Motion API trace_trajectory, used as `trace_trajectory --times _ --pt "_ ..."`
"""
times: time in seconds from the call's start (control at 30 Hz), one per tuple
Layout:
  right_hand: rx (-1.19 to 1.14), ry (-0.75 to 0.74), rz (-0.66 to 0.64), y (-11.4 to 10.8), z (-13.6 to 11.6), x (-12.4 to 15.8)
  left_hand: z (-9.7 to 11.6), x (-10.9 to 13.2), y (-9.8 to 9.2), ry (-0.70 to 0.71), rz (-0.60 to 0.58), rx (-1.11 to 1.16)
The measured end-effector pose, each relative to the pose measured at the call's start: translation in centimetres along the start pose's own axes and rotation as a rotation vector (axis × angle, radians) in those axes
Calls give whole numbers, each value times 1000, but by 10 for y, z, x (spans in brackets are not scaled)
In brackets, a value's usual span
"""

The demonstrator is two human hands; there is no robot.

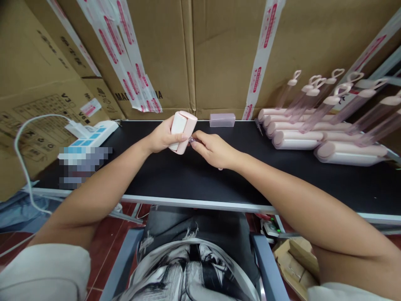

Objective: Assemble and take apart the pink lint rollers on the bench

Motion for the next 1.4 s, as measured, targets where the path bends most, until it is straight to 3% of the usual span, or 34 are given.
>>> trace_trajectory --times 0.5,1.0,1.23,1.4 --pt "-98 40 84 -6 -2 -3 3 3 17 28 -22 39" --pt "18 138 113 -2 -8 -4 2 1 19 94 136 -169" --pt "-257 368 32 -7 -15 -6 -1 -4 14 -10 118 -116" --pt "-425 441 100 -14 -16 -5 -2 -2 9 -42 150 -58"
Point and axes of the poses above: each hand's wrist, its own x-axis away from the middle knuckle, its own y-axis out of the palm, z = x × y, the point moved 2 cm from there along -x, towards the middle knuckle, and after that the axes turned 11 degrees about -y, right-handed, at the moved point
